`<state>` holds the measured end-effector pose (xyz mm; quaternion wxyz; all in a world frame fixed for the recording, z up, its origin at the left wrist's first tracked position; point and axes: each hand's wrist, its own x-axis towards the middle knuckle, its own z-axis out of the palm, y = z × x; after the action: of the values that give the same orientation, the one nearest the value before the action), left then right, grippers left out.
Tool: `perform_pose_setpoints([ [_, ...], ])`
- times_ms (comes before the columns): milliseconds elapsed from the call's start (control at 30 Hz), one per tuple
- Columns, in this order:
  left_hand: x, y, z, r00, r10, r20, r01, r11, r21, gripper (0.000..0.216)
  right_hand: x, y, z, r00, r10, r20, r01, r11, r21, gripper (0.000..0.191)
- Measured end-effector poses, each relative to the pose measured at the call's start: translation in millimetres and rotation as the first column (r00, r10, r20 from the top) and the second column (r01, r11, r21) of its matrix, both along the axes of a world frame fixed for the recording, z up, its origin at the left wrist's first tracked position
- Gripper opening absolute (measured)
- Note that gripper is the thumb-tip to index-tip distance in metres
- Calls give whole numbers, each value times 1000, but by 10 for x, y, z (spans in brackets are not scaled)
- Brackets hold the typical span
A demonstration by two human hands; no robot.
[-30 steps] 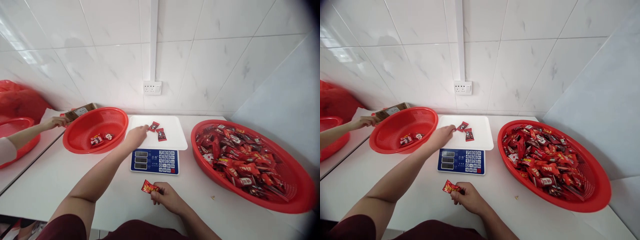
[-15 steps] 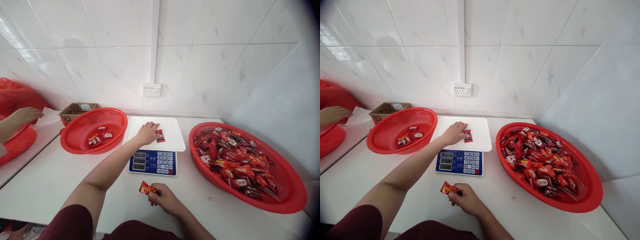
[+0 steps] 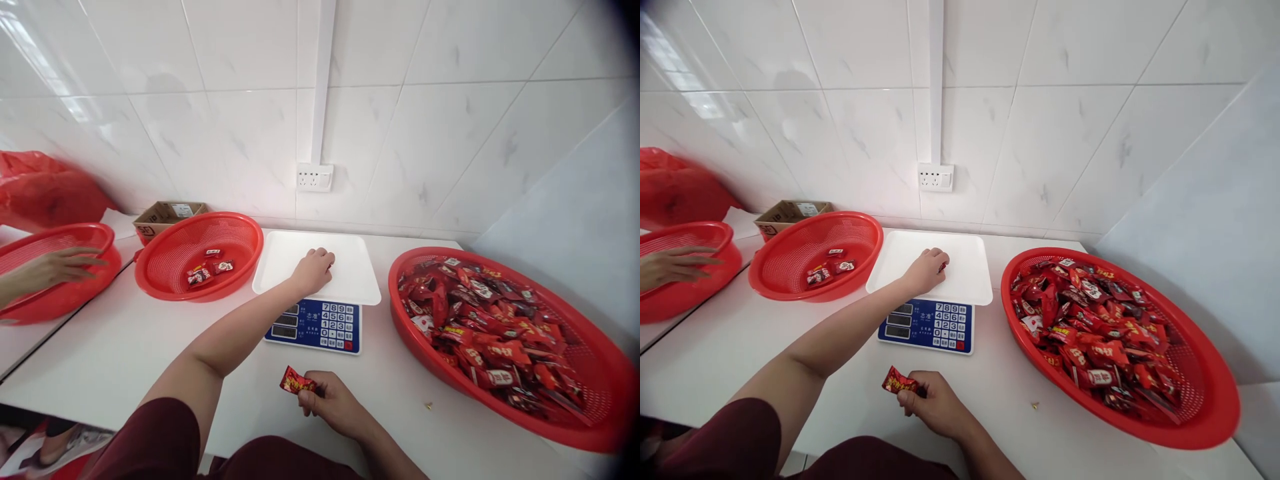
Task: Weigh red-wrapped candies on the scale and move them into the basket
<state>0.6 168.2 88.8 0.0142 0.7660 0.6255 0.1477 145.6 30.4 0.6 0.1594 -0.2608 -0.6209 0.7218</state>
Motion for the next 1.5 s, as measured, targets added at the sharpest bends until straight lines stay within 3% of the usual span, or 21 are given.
perform_pose_setpoints([
  [167,-575,-175,357,989,143,41,-147,977,152,24,13,15,13,1000,-23,14,23,1000,-6,47],
  [267,-1064,-366,538,936,341,91,-353,902,250,25,10,12,13,1000,-6,16,6,1000,-11,46],
  [333,-1260,-529,552,899,423,112,-437,860,262,32,-3,5,-3,1000,15,16,-14,1000,-19,46],
  [400,-1257,-708,466,900,394,186,-432,862,266,32,-25,-2,-19,1000,-1,16,1,1000,-19,46],
  [467,-1053,-894,307,903,251,350,-338,916,215,26,-47,-9,-12,997,-77,0,77,997,-2,45],
  [533,-724,-1081,129,808,113,578,-158,987,29,28,-59,-8,40,982,-182,-43,184,983,30,45],
  [567,-549,-1170,51,729,53,683,12,996,-89,30,-56,1,84,972,-226,-70,230,971,61,45],
  [633,-240,-1314,-63,580,8,814,273,940,-204,34,-17,38,209,951,-290,-106,304,937,171,44],
  [700,-21,-1383,-117,499,19,866,382,893,-239,36,85,98,372,935,-344,-88,352,867,353,44],
  [800,144,-1356,-111,382,7,924,398,901,-171,47,386,207,657,868,-497,-2,383,668,638,41],
  [900,190,-1288,-51,260,9,966,408,905,-119,54,829,341,932,674,-736,60,411,441,798,39],
  [967,194,-1271,-7,209,24,978,425,898,-113,51,1150,456,1070,498,-854,148,364,361,858,40],
  [1100,174,-1283,49,147,69,987,453,882,-129,51,1696,711,1142,292,-889,353,158,409,899,48],
  [1200,109,-1263,70,104,138,985,437,883,-170,53,1953,886,1028,228,-820,526,29,545,838,74],
  [1267,35,-1221,87,65,178,982,408,893,-189,54,2050,993,921,219,-781,586,0,600,800,83],
  [1367,-102,-1142,130,-4,212,977,353,915,-197,51,2111,1141,804,238,-823,515,8,532,847,78],
  [1500,-262,-1061,196,-106,203,973,267,949,-169,46,2115,1286,829,237,-881,409,49,431,901,48],
])
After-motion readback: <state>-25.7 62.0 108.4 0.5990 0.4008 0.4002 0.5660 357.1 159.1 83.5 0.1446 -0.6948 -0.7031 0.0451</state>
